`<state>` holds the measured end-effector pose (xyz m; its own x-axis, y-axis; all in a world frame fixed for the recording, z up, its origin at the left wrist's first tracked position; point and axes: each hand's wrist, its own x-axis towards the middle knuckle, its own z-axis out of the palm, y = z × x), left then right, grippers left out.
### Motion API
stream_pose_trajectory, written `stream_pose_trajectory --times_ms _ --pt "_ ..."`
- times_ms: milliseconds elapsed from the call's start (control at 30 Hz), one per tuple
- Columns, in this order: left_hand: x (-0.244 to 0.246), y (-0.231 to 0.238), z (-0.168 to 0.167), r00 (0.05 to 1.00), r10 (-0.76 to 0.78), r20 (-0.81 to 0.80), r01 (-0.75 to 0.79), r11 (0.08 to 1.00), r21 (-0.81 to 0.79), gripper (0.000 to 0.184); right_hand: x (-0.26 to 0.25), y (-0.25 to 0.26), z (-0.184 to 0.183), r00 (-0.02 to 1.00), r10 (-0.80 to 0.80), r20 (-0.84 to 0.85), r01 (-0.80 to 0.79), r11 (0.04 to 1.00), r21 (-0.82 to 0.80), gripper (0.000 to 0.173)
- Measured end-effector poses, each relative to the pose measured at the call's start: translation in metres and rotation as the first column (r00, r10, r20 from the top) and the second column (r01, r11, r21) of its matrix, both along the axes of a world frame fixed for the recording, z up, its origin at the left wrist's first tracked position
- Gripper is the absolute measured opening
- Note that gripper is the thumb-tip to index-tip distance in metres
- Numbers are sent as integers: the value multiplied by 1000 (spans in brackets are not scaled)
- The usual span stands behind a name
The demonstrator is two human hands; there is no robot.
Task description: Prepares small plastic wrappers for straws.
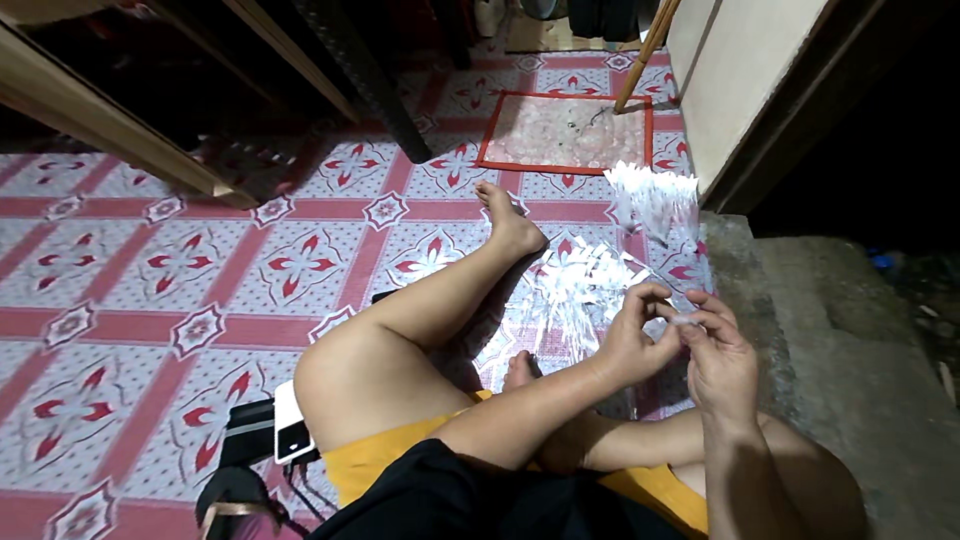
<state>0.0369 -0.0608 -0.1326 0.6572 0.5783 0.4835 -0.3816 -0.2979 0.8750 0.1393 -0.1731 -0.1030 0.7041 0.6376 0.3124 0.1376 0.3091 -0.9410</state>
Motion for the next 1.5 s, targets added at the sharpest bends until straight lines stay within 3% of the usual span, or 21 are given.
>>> stream_pose_trajectory --times_ms 167,300,367,633,1033,1300,1500 --pt "3 10 -45 937 -312 -156 316 949 1 25 2 -1 2 999 -21 30 24 994 -102 12" --pt "8 0 -69 915 -363 -173 349 931 -109 23 2 -1 8 981 -24 -190 1 993 -120 15" --pt "12 -7 -73 909 -390 -146 362 914 -185 24 7 -2 2 976 -19 -217 3 997 -76 15" --pt "14 -14 -81 928 -318 -193 286 942 -175 31 11 2 -6 967 -10 -255 3 1000 -29 16" --pt "28 -13 -92 944 -213 -254 199 977 -79 32 40 -1 -49 966 61 -252 -65 998 -5 19" --pt "23 -6 -113 955 -200 -220 223 971 86 27 25 -5 -34 976 23 -216 -13 999 45 16" --pt "8 -4 -137 918 -143 -370 238 945 225 26 20 -8 -24 985 13 -172 10 991 132 14"
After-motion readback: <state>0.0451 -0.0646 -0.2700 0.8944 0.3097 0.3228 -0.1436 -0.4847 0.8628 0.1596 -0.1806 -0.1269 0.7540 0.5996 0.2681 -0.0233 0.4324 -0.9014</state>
